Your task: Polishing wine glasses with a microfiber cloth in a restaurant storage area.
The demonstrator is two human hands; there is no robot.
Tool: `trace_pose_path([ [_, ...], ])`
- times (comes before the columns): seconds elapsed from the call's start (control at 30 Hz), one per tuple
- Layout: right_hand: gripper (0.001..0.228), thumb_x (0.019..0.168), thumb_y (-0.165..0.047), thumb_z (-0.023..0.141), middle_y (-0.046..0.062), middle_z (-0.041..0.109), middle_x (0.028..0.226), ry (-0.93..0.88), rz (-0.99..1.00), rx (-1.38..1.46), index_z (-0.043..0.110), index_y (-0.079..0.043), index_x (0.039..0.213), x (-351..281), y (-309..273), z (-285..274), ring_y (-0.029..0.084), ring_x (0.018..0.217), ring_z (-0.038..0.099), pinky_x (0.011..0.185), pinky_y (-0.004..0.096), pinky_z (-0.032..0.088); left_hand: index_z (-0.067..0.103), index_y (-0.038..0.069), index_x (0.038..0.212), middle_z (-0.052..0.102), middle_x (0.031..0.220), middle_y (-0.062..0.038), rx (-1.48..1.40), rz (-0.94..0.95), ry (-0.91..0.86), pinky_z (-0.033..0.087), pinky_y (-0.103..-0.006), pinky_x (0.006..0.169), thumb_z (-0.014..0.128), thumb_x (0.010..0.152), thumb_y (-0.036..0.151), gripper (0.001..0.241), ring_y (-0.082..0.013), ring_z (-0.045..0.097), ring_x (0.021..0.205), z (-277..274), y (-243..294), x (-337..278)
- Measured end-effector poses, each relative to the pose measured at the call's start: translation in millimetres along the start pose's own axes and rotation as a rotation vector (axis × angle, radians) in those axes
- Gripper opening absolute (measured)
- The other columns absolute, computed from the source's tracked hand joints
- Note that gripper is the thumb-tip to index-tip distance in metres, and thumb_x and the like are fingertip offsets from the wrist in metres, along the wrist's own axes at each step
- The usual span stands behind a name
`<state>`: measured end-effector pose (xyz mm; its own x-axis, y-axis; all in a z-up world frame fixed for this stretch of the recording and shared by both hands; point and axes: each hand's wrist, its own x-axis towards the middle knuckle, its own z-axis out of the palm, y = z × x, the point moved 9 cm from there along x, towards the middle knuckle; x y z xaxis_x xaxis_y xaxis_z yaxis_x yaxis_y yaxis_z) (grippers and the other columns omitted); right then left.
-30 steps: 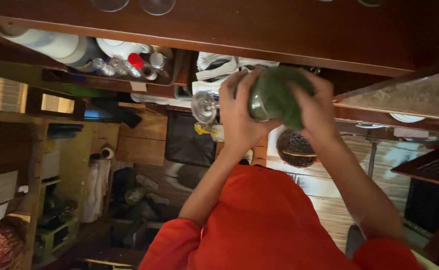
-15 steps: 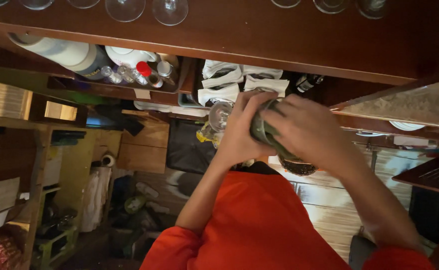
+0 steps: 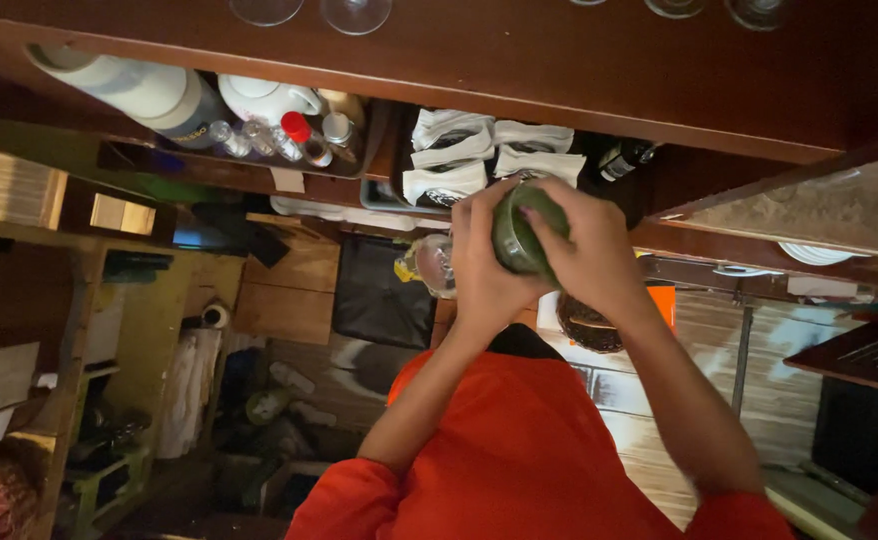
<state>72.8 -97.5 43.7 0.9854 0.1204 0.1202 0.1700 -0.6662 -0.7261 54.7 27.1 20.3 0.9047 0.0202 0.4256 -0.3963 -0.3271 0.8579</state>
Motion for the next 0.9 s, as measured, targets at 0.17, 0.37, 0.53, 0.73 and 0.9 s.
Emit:
trace_pose_path([
  [0.17,0.019,0.101,-0.007,0.062,0.013,0.074,0.103,0.146,-0.008,0.346,0.066,0.001,0.118,-13.4,35.2,3.0,0.018,0.094,0.071,0.085,0.031,0.055,0.054,0.011,0.140,0.055,0.130,-0.014,-0.031,-0.028,0.004,0.051,-0.0431,0.105,0.096,0.057,0.019,0.093,-0.0338,0.056,0.125,-3.9,2.7,-0.9],
  [0.37,0.023,0.104,-0.003,0.063,0.013,0.071,0.116,0.328,0.023,0.543,0.064,0.002,0.127,-26.0,55.4,-24.7,0.016,0.107,0.067,0.097,0.030,0.054,0.050,0.010,0.142,0.054,0.130,-0.015,-0.080,-0.079,-0.035,0.051,-0.0440,0.106,0.092,0.054,0.016,0.098,-0.0349,0.056,0.123,-2.5,-17.5,-4.6],
  [0.53,0.033,0.098,0.001,0.064,0.020,0.069,0.120,0.094,-0.214,0.075,0.062,0.004,0.131,-14.6,-4.9,-45.5,0.028,0.109,0.070,0.090,0.034,0.054,0.051,0.011,0.141,0.053,0.128,-0.015,-0.133,-0.144,-0.137,0.053,-0.0432,0.102,0.092,0.057,0.019,0.094,-0.0331,0.060,0.120,1.7,-7.8,-5.7],
  [0.73,0.035,0.074,-0.005,0.071,0.011,0.072,0.100,-0.143,-0.561,-0.618,0.069,-0.004,0.109,-15.0,-13.7,0.1,0.030,0.097,0.068,0.085,0.045,0.052,0.054,0.015,0.140,0.055,0.129,-0.014,0.018,0.037,-0.174,0.052,-0.0440,0.104,0.090,0.054,0.014,0.093,-0.0371,0.058,0.121,4.0,19.0,0.4],
  [0.9,0.031,0.082,-0.015,0.074,0.014,0.066,0.107,-0.538,-0.502,-0.450,0.064,-0.003,0.108,-3.2,-6.1,6.0,0.032,0.099,0.065,0.087,0.047,0.049,0.056,0.016,0.139,0.055,0.131,-0.014,-0.016,-0.050,-0.205,0.053,-0.0425,0.102,0.090,0.054,0.016,0.092,-0.0350,0.061,0.121,0.0,16.8,0.9],
])
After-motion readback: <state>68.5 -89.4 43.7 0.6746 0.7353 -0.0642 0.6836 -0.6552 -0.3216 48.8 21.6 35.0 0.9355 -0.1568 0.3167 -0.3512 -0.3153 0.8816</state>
